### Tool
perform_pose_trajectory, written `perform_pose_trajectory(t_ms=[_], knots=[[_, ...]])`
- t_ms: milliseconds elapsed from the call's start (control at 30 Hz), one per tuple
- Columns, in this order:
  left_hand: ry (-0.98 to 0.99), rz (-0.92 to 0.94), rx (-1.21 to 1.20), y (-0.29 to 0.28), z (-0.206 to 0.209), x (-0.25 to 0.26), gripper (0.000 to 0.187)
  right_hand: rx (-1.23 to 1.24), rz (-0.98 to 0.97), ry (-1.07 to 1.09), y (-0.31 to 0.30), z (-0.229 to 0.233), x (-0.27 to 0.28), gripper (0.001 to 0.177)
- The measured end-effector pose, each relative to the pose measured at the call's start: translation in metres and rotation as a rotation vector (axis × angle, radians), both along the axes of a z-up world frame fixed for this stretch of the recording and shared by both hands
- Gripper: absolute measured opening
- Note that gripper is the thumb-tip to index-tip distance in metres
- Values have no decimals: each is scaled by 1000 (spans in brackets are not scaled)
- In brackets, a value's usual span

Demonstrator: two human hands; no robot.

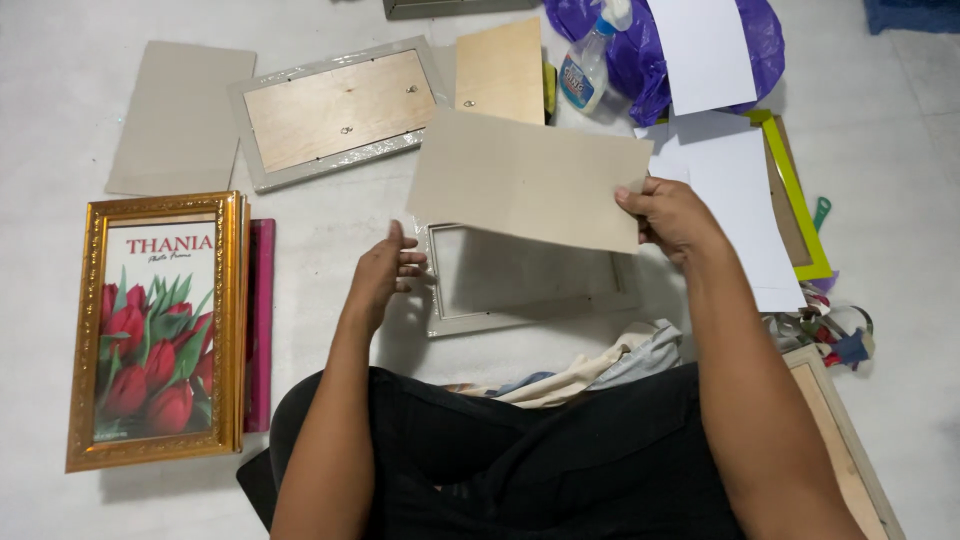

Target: Cleaning the glass of a picture frame using a brush and a cloth

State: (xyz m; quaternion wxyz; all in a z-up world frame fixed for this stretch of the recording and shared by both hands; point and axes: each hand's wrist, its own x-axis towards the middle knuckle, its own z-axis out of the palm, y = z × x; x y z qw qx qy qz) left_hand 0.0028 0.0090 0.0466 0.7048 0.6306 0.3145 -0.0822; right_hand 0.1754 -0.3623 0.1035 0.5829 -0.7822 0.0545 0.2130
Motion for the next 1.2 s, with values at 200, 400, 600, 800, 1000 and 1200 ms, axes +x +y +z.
perform_pose_trajectory(t_ms=[200,400,600,800,1000,1200], knots=[[-89,67,-248,14,-22,2,89,-7,100,40,15,-10,-6,29],[-143,153,-266,8,-16,-3,68,41,83,92,19,-47,5,53],[-149,170,-202,9,-14,-5,53,34,7,102,47,-24,-17,46],[-204,178,-310,13,-20,3,58,168,-91,296,53,4,-23,30],[-195,166,-318,12,-19,2,78,200,-83,299,48,-11,-18,39],[-337,322,-397,33,-72,7,46,393,-16,216,49,-7,-17,65]])
